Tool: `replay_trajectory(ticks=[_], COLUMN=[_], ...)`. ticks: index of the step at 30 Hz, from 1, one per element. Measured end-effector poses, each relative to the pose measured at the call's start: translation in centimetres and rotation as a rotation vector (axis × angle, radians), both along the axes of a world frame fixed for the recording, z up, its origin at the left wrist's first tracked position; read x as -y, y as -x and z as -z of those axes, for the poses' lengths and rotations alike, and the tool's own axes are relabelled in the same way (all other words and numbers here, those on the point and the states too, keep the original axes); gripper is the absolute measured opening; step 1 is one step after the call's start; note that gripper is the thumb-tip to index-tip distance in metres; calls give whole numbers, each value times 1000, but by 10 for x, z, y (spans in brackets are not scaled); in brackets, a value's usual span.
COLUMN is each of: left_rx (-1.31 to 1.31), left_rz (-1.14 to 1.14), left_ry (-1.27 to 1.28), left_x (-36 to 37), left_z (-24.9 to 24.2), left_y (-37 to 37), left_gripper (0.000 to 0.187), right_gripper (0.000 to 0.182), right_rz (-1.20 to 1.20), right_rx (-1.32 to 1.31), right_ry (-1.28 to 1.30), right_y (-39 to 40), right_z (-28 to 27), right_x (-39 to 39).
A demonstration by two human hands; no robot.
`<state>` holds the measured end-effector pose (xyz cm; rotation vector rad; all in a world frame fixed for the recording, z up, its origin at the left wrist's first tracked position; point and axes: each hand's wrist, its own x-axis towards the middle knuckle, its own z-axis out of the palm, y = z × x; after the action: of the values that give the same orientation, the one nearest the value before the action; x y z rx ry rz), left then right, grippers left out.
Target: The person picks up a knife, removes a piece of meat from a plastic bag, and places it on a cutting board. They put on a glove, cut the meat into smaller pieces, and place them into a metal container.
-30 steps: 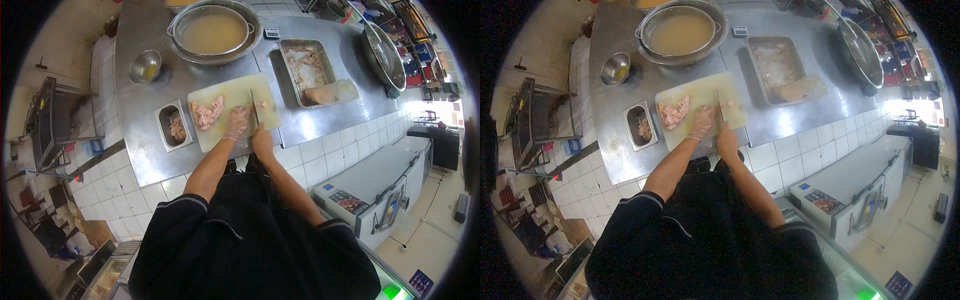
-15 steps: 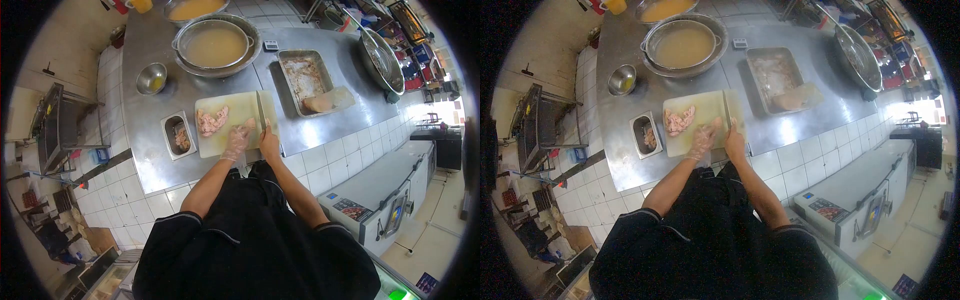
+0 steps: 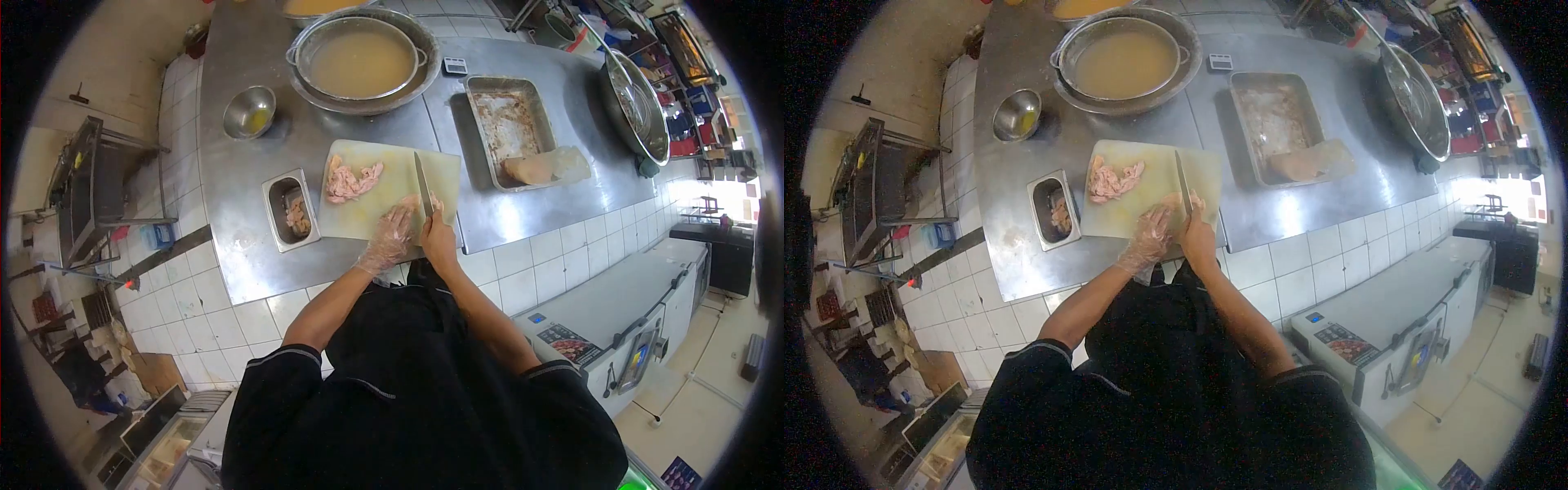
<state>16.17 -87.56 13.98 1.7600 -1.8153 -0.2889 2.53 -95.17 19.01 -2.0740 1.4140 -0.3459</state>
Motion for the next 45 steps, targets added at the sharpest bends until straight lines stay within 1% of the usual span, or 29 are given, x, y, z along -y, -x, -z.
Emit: replay_trajectory(ticks=[2,5,8,11,14,17,19,22,25,32,37,40,43,45], left_rx=[-2,-65,31,-9,20,-21,-20,19,57,74,108,139,156,153], left_rz=[27,41,85,90,122,118,111,115,129,152,158,160,167,172], left_ry=[-29,12,-3,-18,24,18,-37,-83,-87,-46,-30,12,49,71], left_x=[0,8,8,11,14,17,18,20,25,24,24,21,20,20], left_z=[-5,5,14,4,16,2,-8,-10,-7,-5,-1,5,5,4], left_y=[-3,-15,-26,-31,-37,-36,-36,-38,-38,-38,-36,-36,-38,-38], left_gripper=[66,68,60,58,70,75,70,68,64,47,43,42,40,41], right_gripper=[30,25,23,23,23,20,18,38,39,46,51,47,21,19], right_rz=[-16,-42,-63,-68,-49,-40,-36,-73,-53,-14,-6,28,67,73], right_rx=[-16,-21,-55,-84,-90,-118,-127,-215,-271,-265,-233,-241,-213,-193], right_ry=[-25,-35,-17,-3,10,1,6,-59,-76,-145,-116,-164,-145,-151], right_y=[1,-6,-22,-35,-43,-46,-47,-47,-48,-42,-36,-34,-27,-15], right_z=[7,27,25,22,28,38,43,42,37,38,34,25,25,25], right_x=[-5,-2,-2,3,8,11,9,10,7,-2,-13,-23,-37,-51])
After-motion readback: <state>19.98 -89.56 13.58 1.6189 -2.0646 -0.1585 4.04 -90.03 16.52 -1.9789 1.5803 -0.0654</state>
